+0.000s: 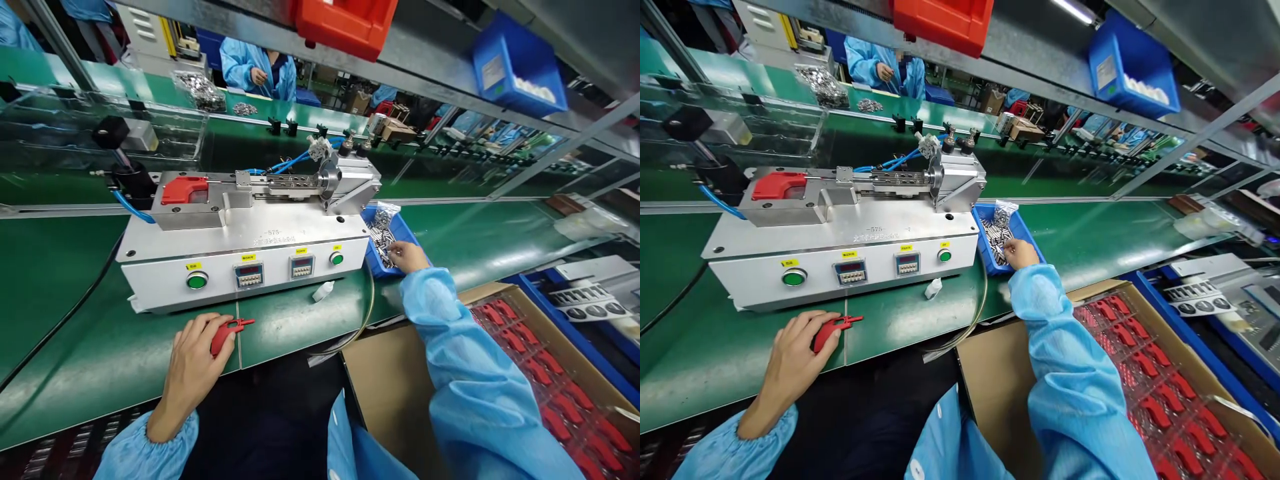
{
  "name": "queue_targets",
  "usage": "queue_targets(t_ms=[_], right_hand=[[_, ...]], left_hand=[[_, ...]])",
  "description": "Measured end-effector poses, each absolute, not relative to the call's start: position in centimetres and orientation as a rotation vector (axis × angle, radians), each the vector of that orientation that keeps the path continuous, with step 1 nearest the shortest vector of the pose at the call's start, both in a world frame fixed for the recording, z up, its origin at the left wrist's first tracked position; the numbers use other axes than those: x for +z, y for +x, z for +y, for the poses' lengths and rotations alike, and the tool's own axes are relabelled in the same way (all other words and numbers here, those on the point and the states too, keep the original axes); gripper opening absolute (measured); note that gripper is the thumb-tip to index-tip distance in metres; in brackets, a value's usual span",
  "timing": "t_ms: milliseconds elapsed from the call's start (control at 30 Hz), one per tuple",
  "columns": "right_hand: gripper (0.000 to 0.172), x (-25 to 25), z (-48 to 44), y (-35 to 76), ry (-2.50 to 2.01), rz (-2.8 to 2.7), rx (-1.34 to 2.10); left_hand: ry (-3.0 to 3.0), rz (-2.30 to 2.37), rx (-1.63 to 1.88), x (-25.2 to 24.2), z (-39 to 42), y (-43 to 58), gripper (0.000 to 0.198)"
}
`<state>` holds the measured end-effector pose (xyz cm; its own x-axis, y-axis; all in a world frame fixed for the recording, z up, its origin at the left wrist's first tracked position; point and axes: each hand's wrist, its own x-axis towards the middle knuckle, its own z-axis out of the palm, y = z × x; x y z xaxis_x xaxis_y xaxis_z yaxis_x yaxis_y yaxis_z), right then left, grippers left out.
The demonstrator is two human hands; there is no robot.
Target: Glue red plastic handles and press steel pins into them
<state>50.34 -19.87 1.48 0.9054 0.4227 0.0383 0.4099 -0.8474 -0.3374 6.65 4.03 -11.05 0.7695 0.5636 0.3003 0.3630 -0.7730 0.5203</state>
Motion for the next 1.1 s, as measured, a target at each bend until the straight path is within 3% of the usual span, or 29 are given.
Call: queue_targets(t_ms=[200, 367, 400, 600, 700, 933, 1100], right_hand=[[0.025, 0.4, -18.5, 52.5, -2.776, -0.583, 0.279], [0.006, 1.2, -18.8, 51.2, -2.604, -0.627, 0.237], [0.008, 1.5, -19.0, 50.7, -2.562, -0.637, 0.237], [0.058, 6.2, -19.4, 46.0, -2.198, -0.720, 0.259], [0.069, 10.6, -17.6, 42.4, -2.019, -0.778, 0.307], [0.050, 15.2, -5.3, 37.8, -1.899, -1.544, 0.292], [0.019, 14.7, 7.0, 37.8, -1.969, -1.849, 0.023]], left_hand=[[2.494, 0.716, 0.623, -11.2, 4.0, 6.8, 0.026], [2.477, 0.723, 0.601, -11.2, 3.9, 6.9, 0.025], [2.473, 0.719, 0.599, -11.2, 3.9, 6.9, 0.025], [2.449, 0.739, 0.603, -11.2, 3.9, 7.3, 0.027], [2.438, 0.740, 0.611, -11.0, 3.6, 7.8, 0.026], [2.398, 0.760, 0.557, -9.8, 3.7, 8.8, 0.027], [2.370, 0.771, 0.550, -9.2, 3.6, 8.8, 0.026]])
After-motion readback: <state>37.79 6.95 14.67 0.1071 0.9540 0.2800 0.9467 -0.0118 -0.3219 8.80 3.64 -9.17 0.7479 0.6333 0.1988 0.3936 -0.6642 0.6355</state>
